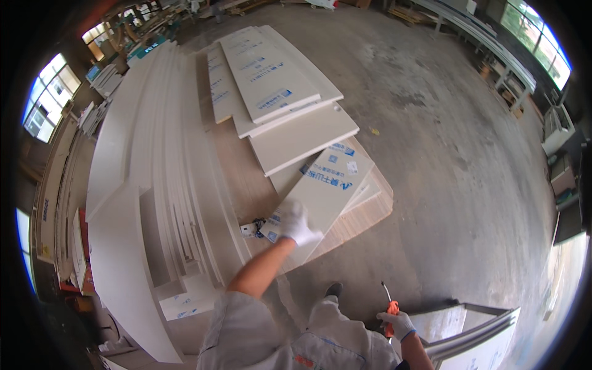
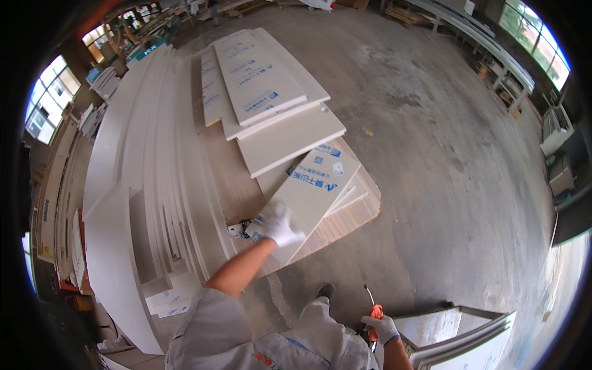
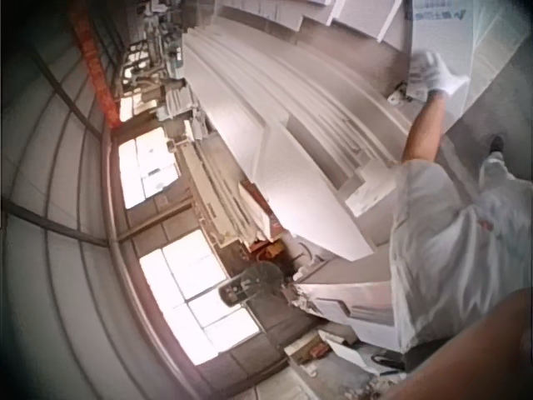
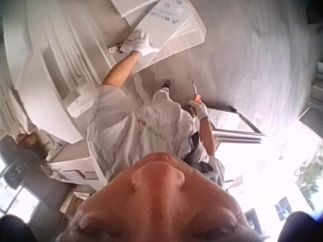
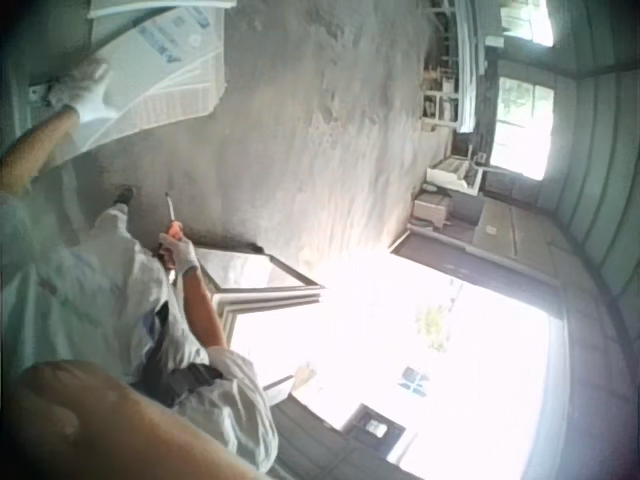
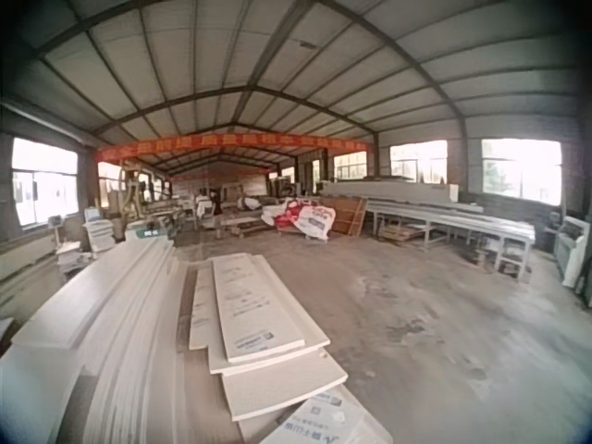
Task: The person moves rectangular white furniture panels from a stack to a drilling machine, aligns them against a guide, and drills holes using a foot-operated or automatic vertical drill press before stacking them on another pile.
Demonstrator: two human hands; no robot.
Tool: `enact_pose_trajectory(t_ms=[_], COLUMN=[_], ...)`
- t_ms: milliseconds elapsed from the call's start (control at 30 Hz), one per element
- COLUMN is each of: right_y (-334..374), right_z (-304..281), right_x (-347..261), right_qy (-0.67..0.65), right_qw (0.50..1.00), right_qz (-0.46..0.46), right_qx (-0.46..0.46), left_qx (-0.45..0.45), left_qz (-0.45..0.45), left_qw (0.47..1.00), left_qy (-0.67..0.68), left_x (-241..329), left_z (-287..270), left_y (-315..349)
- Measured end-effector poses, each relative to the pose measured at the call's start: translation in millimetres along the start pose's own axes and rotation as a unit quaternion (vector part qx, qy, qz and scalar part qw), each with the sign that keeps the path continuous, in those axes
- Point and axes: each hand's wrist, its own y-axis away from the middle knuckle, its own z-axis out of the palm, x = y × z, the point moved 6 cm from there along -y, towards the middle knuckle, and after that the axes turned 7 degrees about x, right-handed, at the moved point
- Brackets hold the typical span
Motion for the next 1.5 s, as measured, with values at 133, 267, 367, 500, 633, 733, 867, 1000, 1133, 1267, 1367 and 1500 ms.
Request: enact_pose_trajectory(t_ms=[133, 267, 367, 500, 633, 733, 867, 1000, 1133, 1267, 1367, 1500], right_y=[5, 14, 60, 33, 27, 27, 54, 157, 228, 297, 329, 313], right_z=[7, -4, 4, -6, -14, -39, -113, -170, -247, -229, -196, -214], right_x=[-11, 2, 0, 37, 42, 55, 97, 132, 312, 531, 526, 535], right_qy=[0.007, 0.074, 0.076, 0.036, 0.020, -0.056, -0.188, -0.245, -0.383, -0.599, -0.576, -0.579], right_qw=[0.998, 0.993, 0.991, 0.995, 0.996, 0.990, 0.957, 0.920, 0.808, 0.579, 0.692, 0.657], right_qz=[-0.016, -0.026, 0.012, -0.052, -0.075, -0.127, -0.216, -0.155, -0.093, -0.011, 0.031, 0.006], right_qx=[-0.057, -0.091, -0.109, -0.073, -0.052, -0.026, 0.041, 0.262, 0.439, 0.554, 0.435, 0.482], left_qx=[0.026, 0.095, 0.160, 0.240, 0.167, 0.132, -0.160, -0.079, -0.117, -0.182, -0.169, -0.174], left_qz=[0.096, 0.104, 0.144, 0.147, 0.002, 0.130, 0.159, 0.294, 0.412, 0.516, 0.558, 0.524], left_qw=[0.970, 0.965, 0.957, 0.937, 0.960, 0.980, 0.974, 0.942, 0.853, 0.790, 0.781, 0.829], left_qy=[-0.221, -0.221, -0.195, -0.205, -0.224, -0.070, 0.033, 0.141, 0.298, 0.277, 0.226, 0.090], left_x=[16, 11, 1, -27, -22, 42, 144, 242, 356, 497, 550, 570], left_z=[47, 66, 53, 40, 52, 75, 112, 172, 216, 211, 207, 229], left_y=[54, 40, 42, 47, 77, 132, 214, 288, 362, 462, 506, 540])
